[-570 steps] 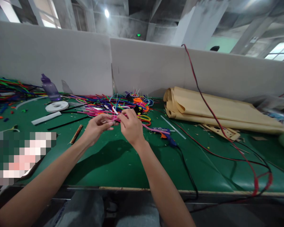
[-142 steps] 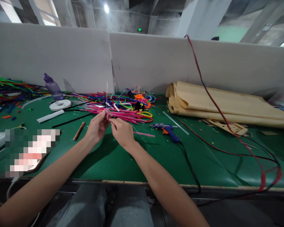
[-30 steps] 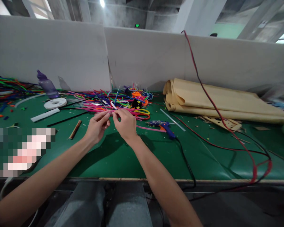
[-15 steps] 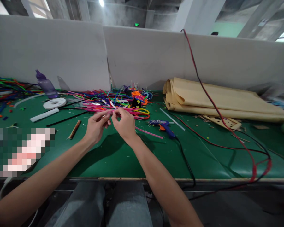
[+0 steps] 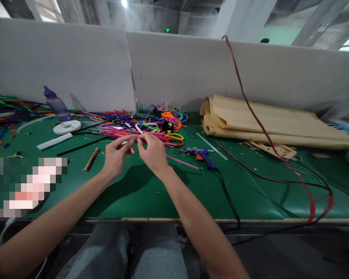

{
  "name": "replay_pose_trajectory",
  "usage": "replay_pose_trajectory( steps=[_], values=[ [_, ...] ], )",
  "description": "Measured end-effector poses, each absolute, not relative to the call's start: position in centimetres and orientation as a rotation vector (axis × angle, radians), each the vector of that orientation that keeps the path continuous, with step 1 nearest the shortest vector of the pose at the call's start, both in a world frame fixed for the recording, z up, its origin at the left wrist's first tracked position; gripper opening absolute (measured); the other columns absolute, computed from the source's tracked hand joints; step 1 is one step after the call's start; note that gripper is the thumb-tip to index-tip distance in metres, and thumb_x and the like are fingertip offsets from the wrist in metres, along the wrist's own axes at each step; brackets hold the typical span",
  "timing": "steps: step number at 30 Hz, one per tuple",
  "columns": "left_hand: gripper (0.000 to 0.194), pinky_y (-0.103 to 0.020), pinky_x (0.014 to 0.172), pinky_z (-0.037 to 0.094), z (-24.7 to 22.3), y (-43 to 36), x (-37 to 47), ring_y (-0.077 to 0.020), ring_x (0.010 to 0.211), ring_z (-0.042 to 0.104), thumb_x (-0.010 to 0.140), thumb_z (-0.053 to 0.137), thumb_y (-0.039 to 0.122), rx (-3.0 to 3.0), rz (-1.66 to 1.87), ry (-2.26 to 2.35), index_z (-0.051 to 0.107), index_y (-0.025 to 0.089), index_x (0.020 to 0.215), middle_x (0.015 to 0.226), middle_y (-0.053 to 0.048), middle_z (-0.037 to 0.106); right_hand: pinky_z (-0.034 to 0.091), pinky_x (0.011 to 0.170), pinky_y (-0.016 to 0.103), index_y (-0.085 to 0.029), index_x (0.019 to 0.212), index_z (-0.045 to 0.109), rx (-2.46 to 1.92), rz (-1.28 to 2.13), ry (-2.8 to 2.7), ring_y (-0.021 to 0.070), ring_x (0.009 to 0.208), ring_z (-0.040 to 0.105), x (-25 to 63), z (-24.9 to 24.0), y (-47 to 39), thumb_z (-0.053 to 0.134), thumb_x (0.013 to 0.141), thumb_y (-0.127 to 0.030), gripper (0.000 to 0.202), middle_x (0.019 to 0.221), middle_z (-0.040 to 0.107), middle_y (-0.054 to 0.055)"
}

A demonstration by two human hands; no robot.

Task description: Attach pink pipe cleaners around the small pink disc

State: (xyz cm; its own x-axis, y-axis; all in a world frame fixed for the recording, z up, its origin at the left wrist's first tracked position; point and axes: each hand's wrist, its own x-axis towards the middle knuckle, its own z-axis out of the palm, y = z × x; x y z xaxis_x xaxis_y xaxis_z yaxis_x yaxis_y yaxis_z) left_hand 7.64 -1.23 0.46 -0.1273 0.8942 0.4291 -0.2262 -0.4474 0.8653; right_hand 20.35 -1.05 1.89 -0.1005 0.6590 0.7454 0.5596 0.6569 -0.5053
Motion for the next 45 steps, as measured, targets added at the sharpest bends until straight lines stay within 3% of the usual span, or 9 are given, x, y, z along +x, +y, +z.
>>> replay_pose_trajectory(
  steps=[4,14,17,23,28,31,36,42,45],
  values=[
    [0.016,-0.022,0.042,0.039,0.4,-1.4,7.6,-0.0078,0.050,0.056,0.074,0.068,0.028,1.429,1.727,0.797,0.073,0.021,0.087,0.084,-0.003,0.065,0.042,0.062,0.026,-0.019,0.071,0.055,-1.006,0.258,-1.695,0.0128,0.062,0.055,20.2,2.0,-1.2,0.050,0.081,-0.023,0.012,0.068,0.061,0.001],
    [0.018,-0.022,0.050,0.046,0.2,-0.9,6.8,-0.0073,0.057,0.057,0.081,0.060,0.021,1.929,1.815,0.789,0.072,0.027,0.093,0.087,-0.002,0.065,0.033,0.042,0.020,-0.017,0.056,0.052,-0.845,1.404,-1.249,0.0080,0.045,0.046,20.7,3.3,-0.9,0.052,0.064,-0.021,0.009,0.049,0.051,-0.003],
    [0.017,-0.023,0.054,0.048,0.3,-0.8,6.7,-0.0089,0.063,0.059,0.081,0.060,0.021,1.974,1.792,0.812,0.072,0.026,0.092,0.092,-0.003,0.066,0.031,0.042,0.020,-0.017,0.057,0.052,-0.792,1.535,-1.251,0.0082,0.047,0.048,20.9,3.2,-0.6,0.052,0.065,-0.021,0.009,0.050,0.052,-0.003],
    [0.045,-0.019,0.051,0.046,1.0,-0.8,6.6,-0.0141,0.083,0.064,0.076,0.065,0.024,1.545,1.563,0.794,0.058,0.030,0.121,0.128,-0.007,0.054,0.034,0.047,0.023,-0.020,0.063,0.051,-0.852,0.619,-1.354,0.0090,0.049,0.043,21.4,4.0,-1.0,0.050,0.075,-0.018,0.012,0.056,0.050,-0.004],
    [0.034,-0.015,0.058,0.049,1.7,-0.2,5.5,-0.0123,0.091,0.064,0.084,0.056,0.028,0.853,1.315,0.655,0.058,0.025,0.118,0.110,-0.005,0.065,0.042,0.062,0.030,-0.021,0.069,0.052,-0.719,-0.129,-1.574,0.0134,0.064,0.049,22.3,4.1,-1.2,0.050,0.081,-0.016,0.013,0.066,0.054,0.001],
    [0.025,-0.016,0.063,0.051,1.7,0.1,5.0,-0.0110,0.084,0.066,0.087,0.052,0.034,0.652,1.199,0.615,0.064,0.019,0.102,0.094,-0.005,0.069,0.044,0.066,0.031,-0.021,0.073,0.051,-0.593,-0.257,-1.654,0.0145,0.070,0.053,22.2,3.5,-1.1,0.050,0.081,-0.012,0.012,0.072,0.057,0.002],
    [0.038,-0.029,0.075,0.053,1.9,0.5,4.2,-0.0187,0.086,0.067,0.080,0.056,0.049,0.976,1.073,0.627,0.069,0.016,0.094,0.094,-0.010,0.070,0.046,0.067,0.032,-0.022,0.076,0.052,-0.575,-0.384,-1.728,0.0165,0.075,0.055,22.4,3.1,-1.0,0.049,0.082,-0.010,0.014,0.074,0.059,0.004],
    [0.033,-0.036,0.082,0.048,2.7,0.2,3.7,-0.0225,0.085,0.066,0.070,0.068,0.046,1.434,1.428,0.975,0.073,0.015,0.083,0.083,-0.009,0.072,0.045,0.070,0.034,-0.023,0.083,0.057,-0.642,-0.454,-1.864,0.0188,0.080,0.055,23.4,2.8,-0.5,0.047,0.084,-0.014,0.013,0.079,0.061,0.006],
    [0.028,-0.035,0.084,0.047,2.7,-0.6,4.8,-0.0213,0.084,0.065,0.070,0.068,0.044,1.523,1.357,0.948,0.074,0.018,0.078,0.078,-0.006,0.072,0.045,0.072,0.034,-0.022,0.087,0.057,-0.610,-0.535,-1.985,0.0185,0.082,0.055,23.3,2.4,-0.4,0.047,0.084,-0.014,0.014,0.080,0.061,0.006]
  ],
)
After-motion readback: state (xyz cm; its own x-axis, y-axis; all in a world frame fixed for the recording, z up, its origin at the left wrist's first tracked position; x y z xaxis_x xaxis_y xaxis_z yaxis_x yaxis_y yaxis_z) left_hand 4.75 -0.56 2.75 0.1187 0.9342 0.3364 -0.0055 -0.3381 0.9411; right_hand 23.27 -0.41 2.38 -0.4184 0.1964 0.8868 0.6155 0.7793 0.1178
